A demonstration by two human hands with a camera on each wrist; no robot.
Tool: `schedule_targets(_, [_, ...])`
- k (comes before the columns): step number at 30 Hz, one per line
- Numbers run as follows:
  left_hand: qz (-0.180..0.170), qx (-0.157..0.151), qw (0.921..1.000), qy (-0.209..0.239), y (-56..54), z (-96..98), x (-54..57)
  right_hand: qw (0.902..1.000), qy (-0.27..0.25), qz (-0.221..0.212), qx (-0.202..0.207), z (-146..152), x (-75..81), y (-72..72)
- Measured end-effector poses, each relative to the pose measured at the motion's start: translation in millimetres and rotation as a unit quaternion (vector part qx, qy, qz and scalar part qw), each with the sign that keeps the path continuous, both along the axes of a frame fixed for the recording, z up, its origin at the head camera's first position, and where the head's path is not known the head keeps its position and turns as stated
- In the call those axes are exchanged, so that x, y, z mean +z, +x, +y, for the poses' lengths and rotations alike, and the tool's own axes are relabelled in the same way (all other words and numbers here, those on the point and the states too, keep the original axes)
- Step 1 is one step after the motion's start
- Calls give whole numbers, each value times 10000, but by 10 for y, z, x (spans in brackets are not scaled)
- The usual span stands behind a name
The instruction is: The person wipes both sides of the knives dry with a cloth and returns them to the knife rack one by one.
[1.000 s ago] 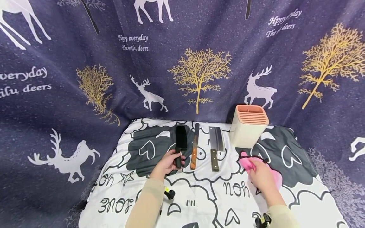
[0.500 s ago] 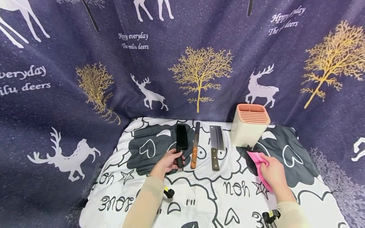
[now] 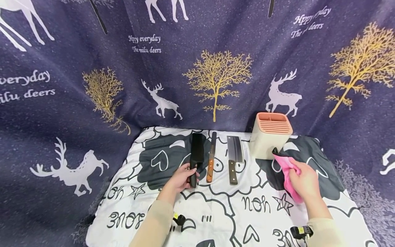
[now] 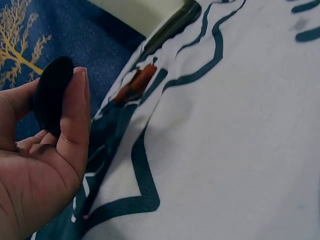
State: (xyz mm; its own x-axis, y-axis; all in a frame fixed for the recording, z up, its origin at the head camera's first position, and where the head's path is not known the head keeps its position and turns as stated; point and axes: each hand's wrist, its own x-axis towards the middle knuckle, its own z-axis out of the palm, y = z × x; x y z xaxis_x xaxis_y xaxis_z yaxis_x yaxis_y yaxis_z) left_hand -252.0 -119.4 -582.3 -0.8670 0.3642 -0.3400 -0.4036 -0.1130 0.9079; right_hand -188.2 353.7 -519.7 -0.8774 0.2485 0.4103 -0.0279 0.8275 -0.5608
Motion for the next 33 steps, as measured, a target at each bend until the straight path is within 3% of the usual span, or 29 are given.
schedule_targets(5, [93,-127,9998,150,120,-5,78,9992,-244,272,-137,-61,222,1])
schedule_targets(11, [201,-172,9994,234,278,28,139,9969,-652,286,-347,-187,492,2])
schedule_targets(14, [233,-146,9993,247,360,65,171,9951,-824,491,-252,-258,601,-29])
schedule_targets(18, [385,-133,9987,308,477,150,205,9928,-950,723,30,-400,742,-98])
schedule_targets(24, [598,-310,9969,402,702,307,229,9906,-1047,719,516,-678,921,-195])
schedule_targets(29, [490,-455,9970,400,896,400,231,9856,-929,831,1145,-984,1012,-286])
schedule_targets(33, [317,-532,9973,406,977,457,213,9765,-791,943,1767,-1248,1027,-372])
